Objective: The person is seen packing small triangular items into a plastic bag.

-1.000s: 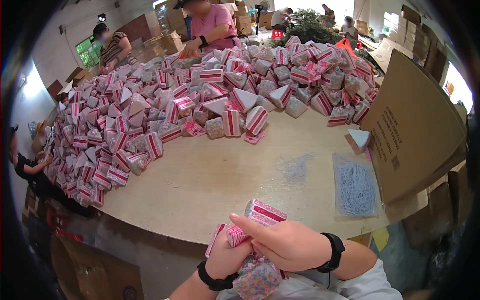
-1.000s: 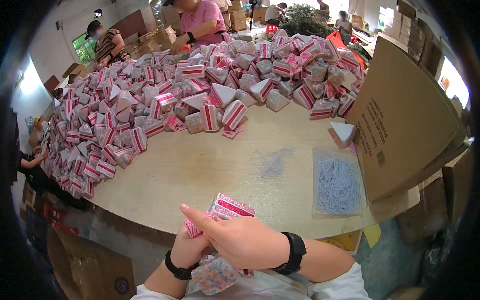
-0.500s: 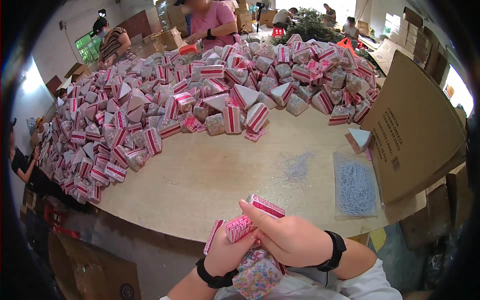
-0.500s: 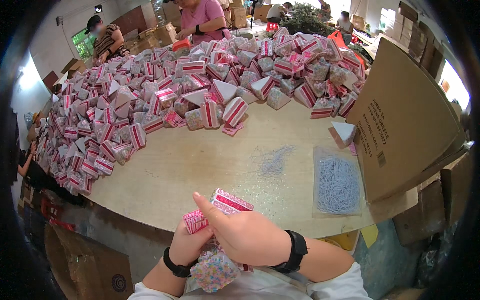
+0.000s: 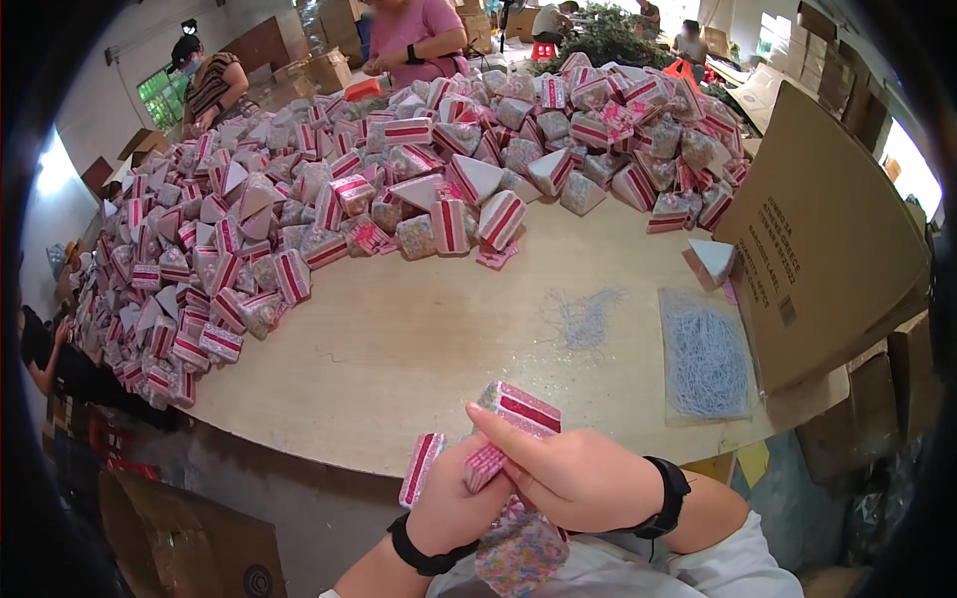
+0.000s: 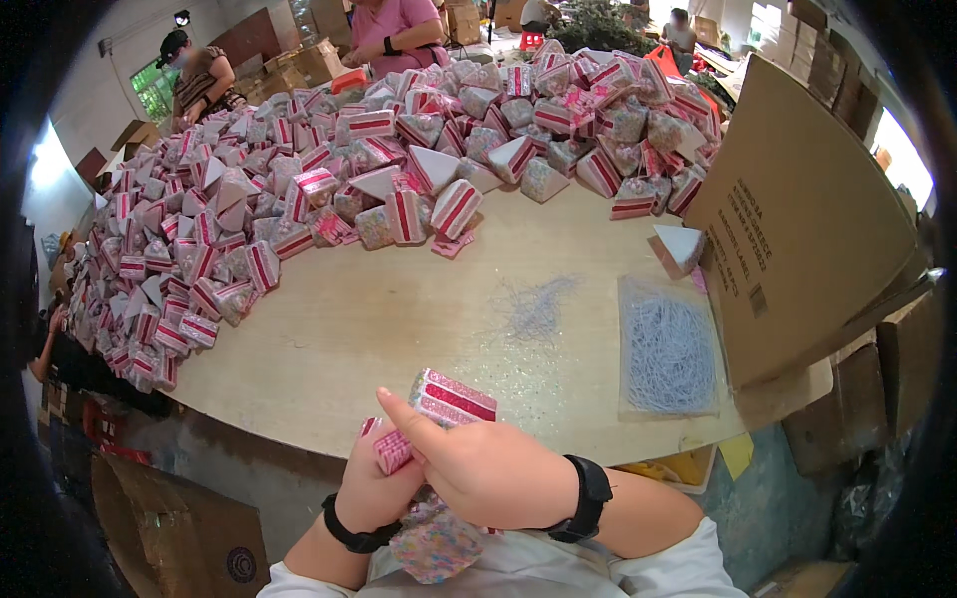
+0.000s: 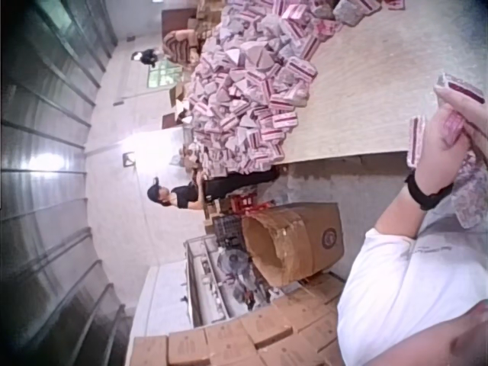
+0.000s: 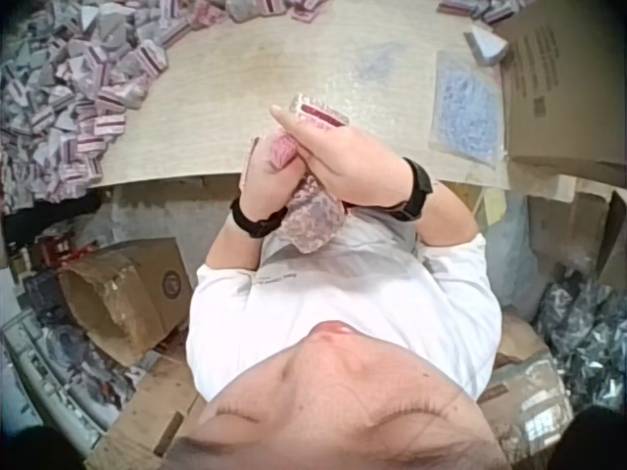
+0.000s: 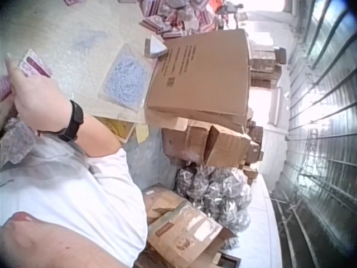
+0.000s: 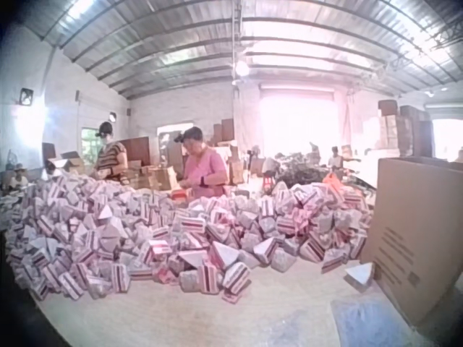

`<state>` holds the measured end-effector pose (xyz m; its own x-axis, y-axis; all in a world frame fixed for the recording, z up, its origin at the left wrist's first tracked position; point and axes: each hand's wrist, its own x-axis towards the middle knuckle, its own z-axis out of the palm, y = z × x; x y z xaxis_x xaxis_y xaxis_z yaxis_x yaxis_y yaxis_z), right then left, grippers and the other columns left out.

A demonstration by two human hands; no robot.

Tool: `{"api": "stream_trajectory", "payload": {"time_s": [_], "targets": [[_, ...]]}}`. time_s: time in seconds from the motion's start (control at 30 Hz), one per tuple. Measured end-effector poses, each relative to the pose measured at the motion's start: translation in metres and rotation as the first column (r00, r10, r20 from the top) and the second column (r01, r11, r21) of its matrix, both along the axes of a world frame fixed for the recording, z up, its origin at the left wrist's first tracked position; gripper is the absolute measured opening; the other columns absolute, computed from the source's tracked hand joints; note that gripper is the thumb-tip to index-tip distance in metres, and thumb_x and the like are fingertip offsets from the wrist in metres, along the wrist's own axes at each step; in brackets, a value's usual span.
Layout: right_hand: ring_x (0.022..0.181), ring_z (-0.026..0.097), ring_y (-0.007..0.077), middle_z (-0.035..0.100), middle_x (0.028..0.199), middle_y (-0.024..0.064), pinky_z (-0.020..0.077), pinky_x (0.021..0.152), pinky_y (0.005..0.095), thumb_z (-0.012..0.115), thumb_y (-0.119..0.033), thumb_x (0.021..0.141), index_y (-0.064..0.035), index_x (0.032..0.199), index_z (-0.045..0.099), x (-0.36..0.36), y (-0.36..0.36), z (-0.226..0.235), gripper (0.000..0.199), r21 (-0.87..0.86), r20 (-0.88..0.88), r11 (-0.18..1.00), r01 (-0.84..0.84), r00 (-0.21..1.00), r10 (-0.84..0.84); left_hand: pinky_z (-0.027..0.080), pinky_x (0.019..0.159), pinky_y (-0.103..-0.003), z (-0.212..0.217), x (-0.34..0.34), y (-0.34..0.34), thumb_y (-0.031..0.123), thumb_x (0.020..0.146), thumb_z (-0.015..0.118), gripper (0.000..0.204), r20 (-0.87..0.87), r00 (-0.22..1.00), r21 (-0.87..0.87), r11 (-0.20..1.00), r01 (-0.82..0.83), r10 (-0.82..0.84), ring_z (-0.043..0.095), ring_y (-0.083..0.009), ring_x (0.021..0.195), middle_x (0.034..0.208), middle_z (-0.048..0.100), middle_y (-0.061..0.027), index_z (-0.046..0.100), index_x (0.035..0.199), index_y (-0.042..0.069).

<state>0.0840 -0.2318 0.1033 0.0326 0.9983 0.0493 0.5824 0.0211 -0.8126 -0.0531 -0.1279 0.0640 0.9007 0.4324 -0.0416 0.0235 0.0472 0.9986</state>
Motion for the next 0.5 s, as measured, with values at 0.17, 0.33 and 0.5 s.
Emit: {"api": "stream_trajectory", "payload": {"time_s": [0.17,0.33,0.5], "targets": [[0.061,0.060,0.0330,0.059,0.074,0.0179,0.0475,0.058,0.0387,0.044,-0.002,0.081,-0.0098,0.143,0.024,0.005,-0.006,0.000,0.066,-0.141,-0.073,0.987,-0.072,0.995,0.062,0.048,0.072,-0.037,0.001,0.000,0.001,-0.003,0.072,0.053,0.026,-0.089,0.984,0.398,0.900,0.177,-0.154,0.059,-0.0313,0.085,0.089,0.061,-0.0152,0.056,0.098,0.000],[0.064,0.059,0.0340,0.061,0.081,0.0144,0.0473,0.057,0.0383,0.047,0.003,0.078,-0.0137,0.136,0.040,-0.011,-0.018,-0.034,0.061,0.258,-0.170,0.962,0.091,0.984,-0.047,0.047,0.072,-0.043,0.013,0.005,-0.006,-0.002,0.065,0.058,0.036,0.013,0.991,0.639,0.763,0.097,-0.137,0.056,-0.0376,0.085,0.087,0.060,-0.0153,0.055,0.101,0.002],[0.064,0.059,0.0318,0.059,0.074,0.0124,0.0464,0.056,0.0364,0.054,0.008,0.073,-0.0100,0.112,0.058,-0.015,-0.027,-0.064,0.043,0.458,-0.221,0.883,0.101,0.975,0.003,0.046,0.086,-0.039,0.007,0.002,-0.005,0.000,0.064,0.064,0.052,-0.042,0.961,0.622,0.746,0.238,-0.272,0.057,-0.0335,0.100,0.107,0.059,-0.0152,0.055,0.115,0.003]]}}
